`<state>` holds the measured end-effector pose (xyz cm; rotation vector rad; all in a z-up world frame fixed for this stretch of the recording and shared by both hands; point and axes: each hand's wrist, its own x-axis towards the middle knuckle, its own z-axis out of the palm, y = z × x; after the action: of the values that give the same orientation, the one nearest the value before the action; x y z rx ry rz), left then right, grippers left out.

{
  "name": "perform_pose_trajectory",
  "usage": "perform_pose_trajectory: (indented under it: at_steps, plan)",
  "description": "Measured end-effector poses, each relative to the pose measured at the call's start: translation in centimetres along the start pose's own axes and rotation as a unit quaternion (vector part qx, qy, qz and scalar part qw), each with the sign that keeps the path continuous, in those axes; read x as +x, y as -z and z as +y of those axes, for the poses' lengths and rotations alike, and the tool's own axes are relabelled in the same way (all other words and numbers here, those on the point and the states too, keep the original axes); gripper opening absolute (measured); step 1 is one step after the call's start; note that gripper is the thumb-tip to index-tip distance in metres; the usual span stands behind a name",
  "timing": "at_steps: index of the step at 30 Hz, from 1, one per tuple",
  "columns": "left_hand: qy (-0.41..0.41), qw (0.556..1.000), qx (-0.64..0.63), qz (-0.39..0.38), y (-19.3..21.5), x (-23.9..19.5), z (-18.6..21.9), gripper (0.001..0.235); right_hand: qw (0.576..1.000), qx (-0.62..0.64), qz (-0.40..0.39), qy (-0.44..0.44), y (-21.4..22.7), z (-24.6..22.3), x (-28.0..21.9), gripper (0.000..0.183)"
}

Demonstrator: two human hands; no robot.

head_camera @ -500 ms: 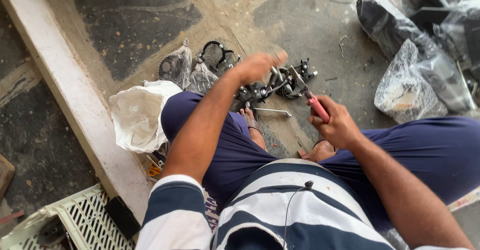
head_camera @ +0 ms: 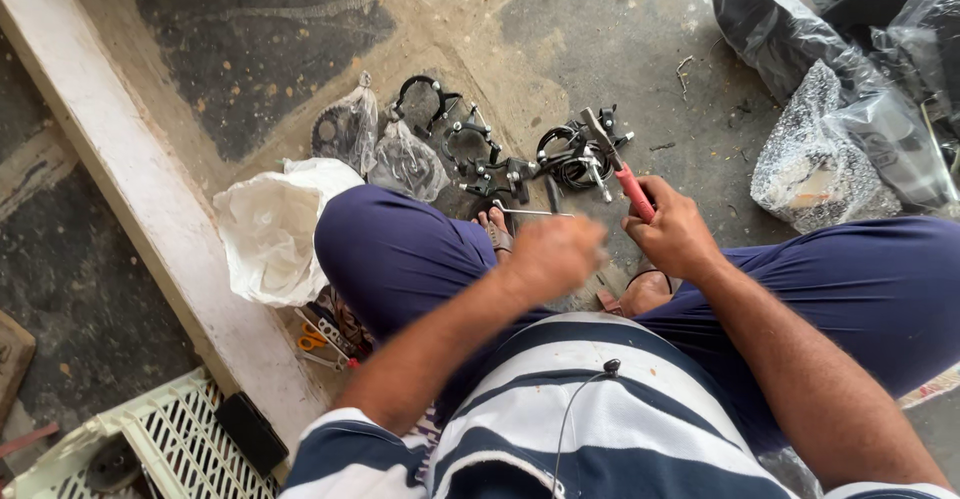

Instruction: The person sits on the floor and assembles bicycle brake calipers using a hex key and pliers. They tighten bolts on multiple caliper units, occasionally switching tools and handling parts wrapped in plastic.

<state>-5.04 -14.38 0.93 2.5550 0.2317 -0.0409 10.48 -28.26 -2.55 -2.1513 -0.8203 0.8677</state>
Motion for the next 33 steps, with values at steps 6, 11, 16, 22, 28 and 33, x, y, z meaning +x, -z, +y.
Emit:
perform_pose_trajectory:
  at_steps: [6, 11, 16, 22, 28, 33]
  plan:
    - [0.084, 0.970, -0.102, 0.206, 6.8, 4.5, -9.0, 0.050, 0.998, 0.037, -0.032, 0.037, 1.1, -1.5, -1.1, 0.041]
    - [0.175, 0.845, -0.436, -0.256, 5.3, 6.9, -11.9, 0.080, 0.988, 0.084, -0.066, 0.115, 1.1, -2.6, -1.8, 0.043]
    - [0.216, 0.887, -0.344, -0.220, 3.6, 7.3, -10.5, 0.090, 0.989, 0.081, -0.068, 0.103, 1.1, -1.8, -2.2, 0.043]
    - [0.175, 0.963, 0.141, 0.150, 10.0, 5.4, -8.4, 0.078, 0.998, -0.034, -0.059, 0.012, -0.3, -1.5, -0.8, 0.049]
    - [0.225, 0.962, 0.040, 0.150, 8.1, 4.8, -11.5, 0.059, 0.993, -0.081, -0.056, 0.061, -1.3, -1.1, -0.4, 0.057]
    - [0.283, 0.935, -0.202, 0.072, 8.5, 4.6, -14.5, 0.055, 0.991, -0.062, -0.044, 0.111, -1.1, -0.6, 0.3, 0.061]
